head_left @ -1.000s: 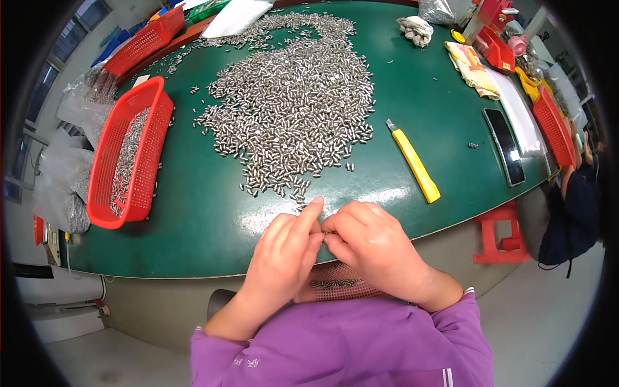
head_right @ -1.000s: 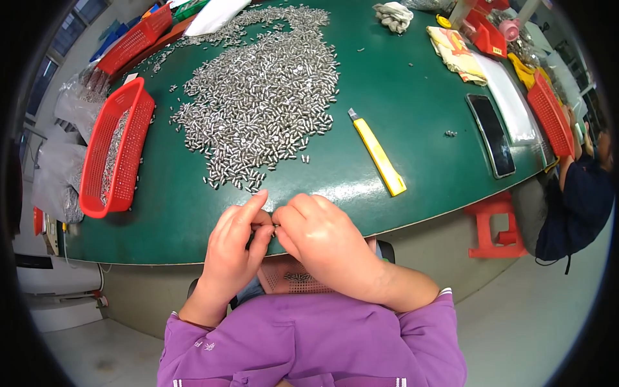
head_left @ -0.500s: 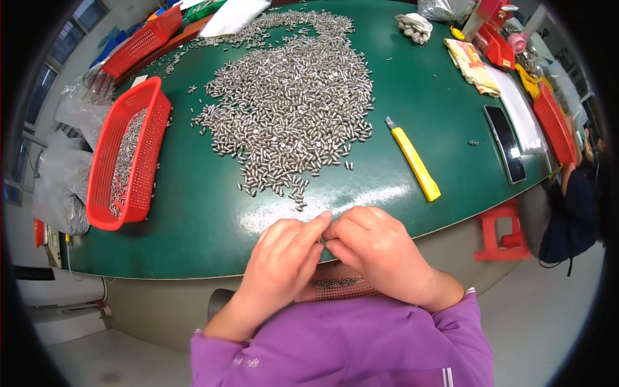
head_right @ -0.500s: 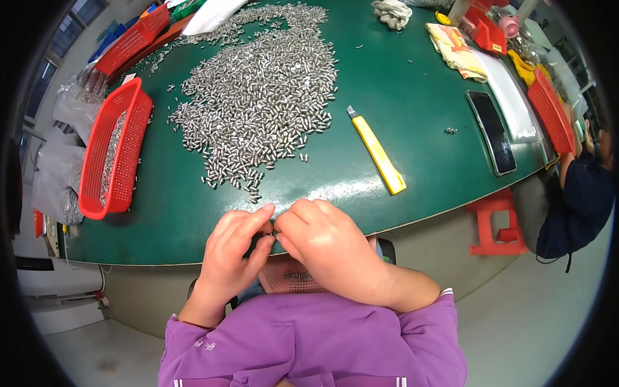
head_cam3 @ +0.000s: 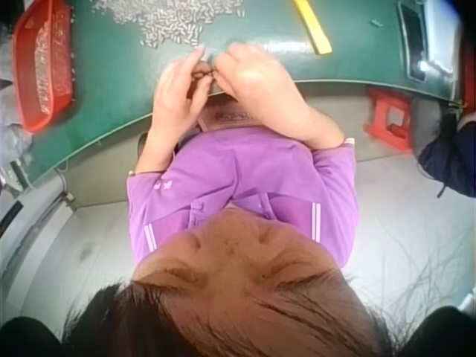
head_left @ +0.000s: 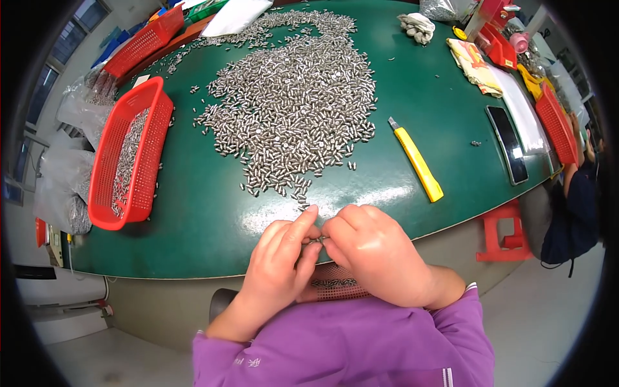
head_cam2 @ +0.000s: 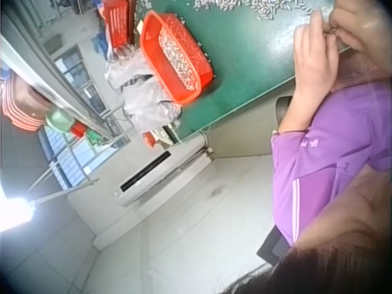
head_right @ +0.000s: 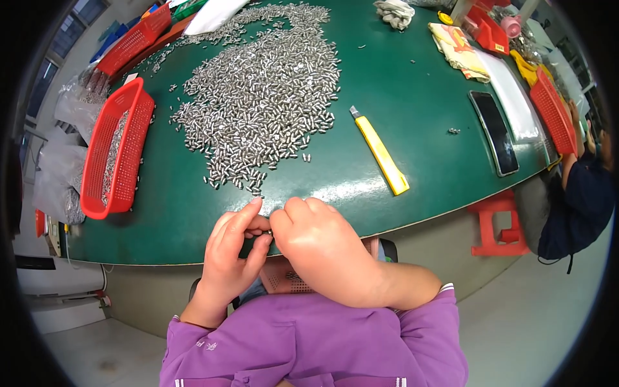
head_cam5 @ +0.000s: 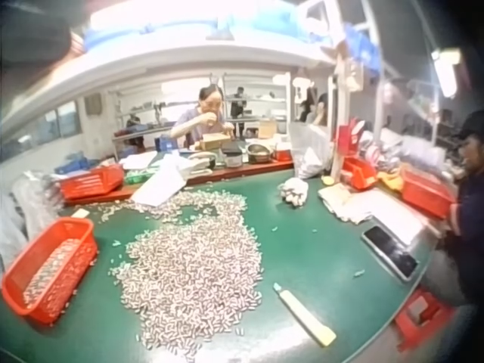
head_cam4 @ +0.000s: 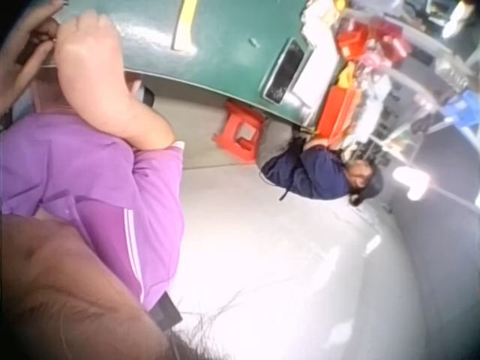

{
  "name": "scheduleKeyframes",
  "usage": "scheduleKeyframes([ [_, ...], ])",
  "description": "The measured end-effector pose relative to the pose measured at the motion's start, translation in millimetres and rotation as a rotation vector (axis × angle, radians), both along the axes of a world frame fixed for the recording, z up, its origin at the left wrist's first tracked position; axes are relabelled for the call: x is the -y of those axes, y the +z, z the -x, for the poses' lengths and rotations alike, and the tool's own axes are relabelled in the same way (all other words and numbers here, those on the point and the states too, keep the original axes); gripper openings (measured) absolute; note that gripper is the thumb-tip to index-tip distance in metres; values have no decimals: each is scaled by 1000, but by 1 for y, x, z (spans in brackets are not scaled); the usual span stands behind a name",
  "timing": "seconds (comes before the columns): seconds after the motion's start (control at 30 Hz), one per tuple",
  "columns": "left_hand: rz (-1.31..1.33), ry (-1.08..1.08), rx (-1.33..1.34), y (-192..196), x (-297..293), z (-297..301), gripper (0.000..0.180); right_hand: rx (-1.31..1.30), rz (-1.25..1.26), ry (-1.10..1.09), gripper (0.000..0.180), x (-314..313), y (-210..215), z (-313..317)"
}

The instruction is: Inspecting and sorting a pile of small silver metal components on a workbench.

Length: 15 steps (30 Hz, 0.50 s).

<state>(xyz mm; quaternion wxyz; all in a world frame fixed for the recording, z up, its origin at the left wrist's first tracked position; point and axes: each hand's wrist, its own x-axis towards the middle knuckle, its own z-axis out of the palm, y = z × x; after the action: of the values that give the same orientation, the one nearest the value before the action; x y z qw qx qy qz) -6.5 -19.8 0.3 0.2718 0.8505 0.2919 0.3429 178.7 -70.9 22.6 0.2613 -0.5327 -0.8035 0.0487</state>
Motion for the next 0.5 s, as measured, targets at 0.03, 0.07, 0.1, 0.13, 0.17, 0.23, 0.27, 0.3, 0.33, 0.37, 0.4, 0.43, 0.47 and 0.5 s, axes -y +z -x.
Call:
scheduleKeyframes([
  [0.03,0,2,-1,0,0,0,62,10,3,-23,17,0,1,2],
  [0.07,-24,10,-3,-1,1,0,59,19,5,-47,18,0,2,3],
  [0.1,-48,18,-4,-2,1,0,55,19,6,-45,18,0,3,3],
  [0.13,-48,18,-4,-2,1,-1,55,16,0,-37,19,-1,4,3],
  [0.17,-79,31,8,-3,1,-2,54,14,-6,-29,19,-2,5,4],
  [0.23,-110,43,20,-3,1,-2,53,12,14,-26,19,-2,6,4],
  [0.27,-129,54,22,-4,2,-2,54,9,34,-24,19,-3,7,4],
  [0.3,-147,66,24,-5,2,-2,55,10,34,-24,19,-3,7,5],
  [0.33,-147,66,25,-5,3,-1,55,18,32,-22,20,-3,7,5],
  [0.37,-151,72,25,-6,3,0,55,25,31,-21,20,-3,6,5],
  [0.4,-155,78,25,-6,3,0,54,26,31,-20,20,-3,7,5],
  [0.43,-155,79,25,-6,3,1,54,16,40,-14,20,-4,7,5],
  [0.47,-143,70,23,-5,3,1,57,7,49,-7,20,-4,7,5],
  [0.5,-132,61,22,-4,3,2,59,7,49,-6,20,-4,8,5],
])
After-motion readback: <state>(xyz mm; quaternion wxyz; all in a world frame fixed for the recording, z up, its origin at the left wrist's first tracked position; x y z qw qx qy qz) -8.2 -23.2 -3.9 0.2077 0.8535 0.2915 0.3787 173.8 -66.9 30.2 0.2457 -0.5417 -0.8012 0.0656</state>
